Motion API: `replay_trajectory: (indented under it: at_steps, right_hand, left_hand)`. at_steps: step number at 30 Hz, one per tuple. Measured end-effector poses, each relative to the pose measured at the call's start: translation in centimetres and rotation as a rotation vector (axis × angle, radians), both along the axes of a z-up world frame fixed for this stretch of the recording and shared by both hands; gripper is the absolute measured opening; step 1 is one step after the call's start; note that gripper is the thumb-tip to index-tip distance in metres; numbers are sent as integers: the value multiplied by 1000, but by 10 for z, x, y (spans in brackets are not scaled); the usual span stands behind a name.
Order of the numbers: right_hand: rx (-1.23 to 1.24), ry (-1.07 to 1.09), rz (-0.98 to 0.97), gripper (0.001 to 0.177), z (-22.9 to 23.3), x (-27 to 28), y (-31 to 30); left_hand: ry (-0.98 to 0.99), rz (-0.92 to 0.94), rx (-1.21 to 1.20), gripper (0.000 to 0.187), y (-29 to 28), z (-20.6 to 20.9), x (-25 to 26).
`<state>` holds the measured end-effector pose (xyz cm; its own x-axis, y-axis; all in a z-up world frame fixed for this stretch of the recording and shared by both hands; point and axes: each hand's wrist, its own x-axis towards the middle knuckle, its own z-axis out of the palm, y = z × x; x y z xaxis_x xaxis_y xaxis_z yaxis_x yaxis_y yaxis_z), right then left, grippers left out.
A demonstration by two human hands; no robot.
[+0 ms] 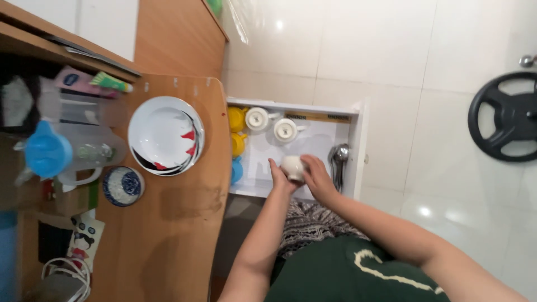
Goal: Moving plates, mugs, and cutlery from a drawer and arranging them on a desk.
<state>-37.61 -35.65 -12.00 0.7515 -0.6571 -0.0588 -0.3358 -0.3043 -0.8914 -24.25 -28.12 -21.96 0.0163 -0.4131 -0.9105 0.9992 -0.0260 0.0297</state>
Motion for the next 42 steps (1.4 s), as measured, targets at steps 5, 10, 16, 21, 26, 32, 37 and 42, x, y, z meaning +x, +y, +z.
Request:
replay_trajectory:
  at_steps: [5, 10, 16, 21, 26, 32, 37, 42]
  right_hand:
    - [-22, -150, 69, 57, 44, -7, 18]
    - [113, -184, -44, 65, 54, 27, 23]
    - [1075, -284, -224, 70, 61, 99, 53]
    - [1153, -289, 98, 77, 69, 165, 114]
    - [1208, -123, 276, 63, 81, 221, 172]
    - [1123, -133, 306, 56, 37, 276, 203]
    - [1240, -162, 236, 48, 55, 301, 206]
    - [1229, -112, 167, 48, 44, 312, 206]
  left_hand:
    - [-10, 57, -288, 76, 14, 34, -6]
    - [-423, 346, -126, 34, 24, 117, 2]
    - [-1475, 324, -294, 50, 90, 189, 47]
    - [-1417, 405, -282, 81, 182, 186, 103]
    - [-997, 455, 92, 52, 256, 161, 144]
    - [-823, 504, -117, 65, 300, 129, 183]
    - [-709, 559, -136, 67, 299, 130, 204]
    - [-642, 544, -136, 69, 298, 126, 213]
